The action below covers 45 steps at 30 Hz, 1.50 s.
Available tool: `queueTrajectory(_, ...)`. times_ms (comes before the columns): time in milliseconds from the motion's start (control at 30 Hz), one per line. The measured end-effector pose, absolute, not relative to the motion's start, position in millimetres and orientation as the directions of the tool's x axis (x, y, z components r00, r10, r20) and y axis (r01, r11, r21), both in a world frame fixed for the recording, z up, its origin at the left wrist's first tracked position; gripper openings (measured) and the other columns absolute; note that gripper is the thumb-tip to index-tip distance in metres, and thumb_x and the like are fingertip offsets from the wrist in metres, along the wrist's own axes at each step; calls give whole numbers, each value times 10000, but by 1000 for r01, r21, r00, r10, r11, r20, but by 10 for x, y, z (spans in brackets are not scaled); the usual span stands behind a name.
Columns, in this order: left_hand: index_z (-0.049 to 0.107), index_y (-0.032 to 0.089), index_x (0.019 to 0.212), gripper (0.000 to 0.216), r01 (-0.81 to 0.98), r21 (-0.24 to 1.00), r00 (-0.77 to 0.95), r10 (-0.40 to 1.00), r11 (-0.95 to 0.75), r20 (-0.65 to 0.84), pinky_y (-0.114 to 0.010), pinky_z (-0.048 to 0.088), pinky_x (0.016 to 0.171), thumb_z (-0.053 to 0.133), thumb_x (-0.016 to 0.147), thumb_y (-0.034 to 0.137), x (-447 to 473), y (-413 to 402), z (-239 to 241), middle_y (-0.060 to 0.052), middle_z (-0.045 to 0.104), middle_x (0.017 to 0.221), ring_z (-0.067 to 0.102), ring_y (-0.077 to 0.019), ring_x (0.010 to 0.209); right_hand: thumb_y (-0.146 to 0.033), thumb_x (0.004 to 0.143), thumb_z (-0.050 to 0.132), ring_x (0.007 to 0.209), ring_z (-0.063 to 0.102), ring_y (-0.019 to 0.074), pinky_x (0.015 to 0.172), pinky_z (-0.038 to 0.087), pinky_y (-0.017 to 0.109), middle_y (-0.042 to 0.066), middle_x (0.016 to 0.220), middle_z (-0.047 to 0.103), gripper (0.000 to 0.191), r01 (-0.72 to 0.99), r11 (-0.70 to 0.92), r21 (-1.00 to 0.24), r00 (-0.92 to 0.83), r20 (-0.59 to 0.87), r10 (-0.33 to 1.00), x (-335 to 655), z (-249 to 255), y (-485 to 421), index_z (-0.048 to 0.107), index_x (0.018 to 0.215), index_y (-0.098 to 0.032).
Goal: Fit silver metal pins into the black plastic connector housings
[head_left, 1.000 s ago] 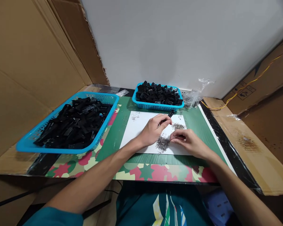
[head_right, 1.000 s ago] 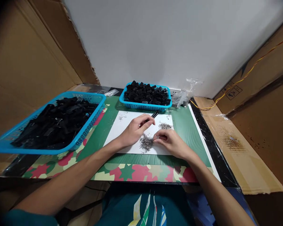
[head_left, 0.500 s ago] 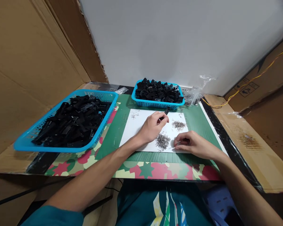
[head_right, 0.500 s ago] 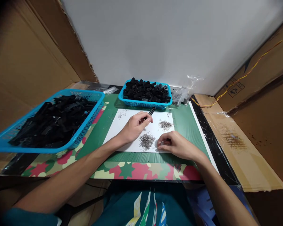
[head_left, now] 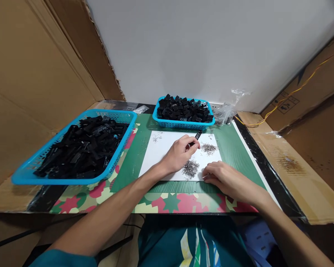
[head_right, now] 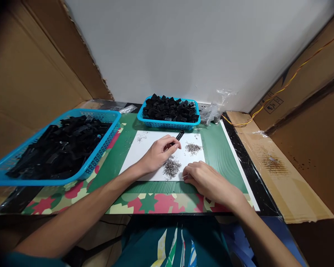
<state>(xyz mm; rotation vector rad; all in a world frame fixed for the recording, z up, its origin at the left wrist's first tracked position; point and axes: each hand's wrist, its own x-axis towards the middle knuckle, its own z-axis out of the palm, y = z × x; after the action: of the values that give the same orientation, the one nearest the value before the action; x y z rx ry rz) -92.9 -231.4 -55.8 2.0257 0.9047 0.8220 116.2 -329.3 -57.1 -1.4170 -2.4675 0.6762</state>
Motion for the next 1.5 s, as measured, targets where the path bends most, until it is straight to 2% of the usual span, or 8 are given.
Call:
queueTrajectory(200,721,184,949,247,324,818,554,796,-476,244,-293,409,724,532,1018,327,-922,-2326,-557,-23,607,911,554,-163,786,-152,1063,519,771,560,221,744,385,363,61,865,657,182,803,590,-84,-582,98,807,1081,-691,-3449,598,904,-192)
queueTrajectory(300,724,181,943,251,327,814,556,794,-480,245,-292,405,724,531,1018,323,-920,-2327,-554,-21,600,896,546,-159,775,-107,1048,494,760,540,223,730,364,365,71,864,648,183,796,605,-21,-598,122,792,1055,-722,-3499,575,907,-191)
queueTrajectory(367,727,179,947,250,326,815,557,794,-480,244,-290,405,722,533,1017,321,-922,-2327,-548,-20,599,894,544,-157,772,-112,1056,460,756,532,214,733,371,355,65,857,643,188,804,582,-125,-568,127,813,1060,-710,-3512,565,924,-195)
queueTrajectory(467,730,178,945,244,307,821,567,786,-481,248,-290,411,731,541,1014,316,-926,-2336,-531,-19,600,895,545,-156,779,-178,1061,465,757,529,186,703,386,314,42,861,635,141,737,440,-513,-437,135,889,1099,-653,-3476,564,963,-204)
queueTrajectory(633,740,193,1030,171,183,852,655,707,-490,266,-279,433,730,635,974,315,-916,-2402,-502,-19,602,954,536,-140,776,-414,978,678,571,338,119,536,234,273,-53,629,424,228,204,146,-968,-4,148,989,1137,-582,-3231,638,900,-204)
queueTrajectory(767,736,204,1097,216,113,855,654,686,-506,320,-278,442,736,681,973,372,-886,-2448,-521,-19,585,952,529,-142,787,-435,874,815,531,223,92,525,152,281,-90,547,324,276,-97,96,-991,88,88,992,1043,-568,-3028,692,855,-188)
queueTrajectory(1033,723,183,1012,202,133,832,558,735,-538,386,-287,419,747,607,1033,347,-866,-2448,-606,-14,572,892,519,-148,794,-427,824,852,526,175,82,503,118,277,-97,515,292,292,-190,67,-979,92,51,994,898,-604,-2934,727,810,-164)
queueTrajectory(1500,583,168,867,417,-70,997,742,666,-42,80,-260,308,613,618,982,567,-882,-2438,-513,28,452,738,379,-107,647,-262,934,733,528,431,110,502,324,266,-19,600,596,125,347,499,-794,-208,454,867,1265,-442,-2832,830,973,-194)
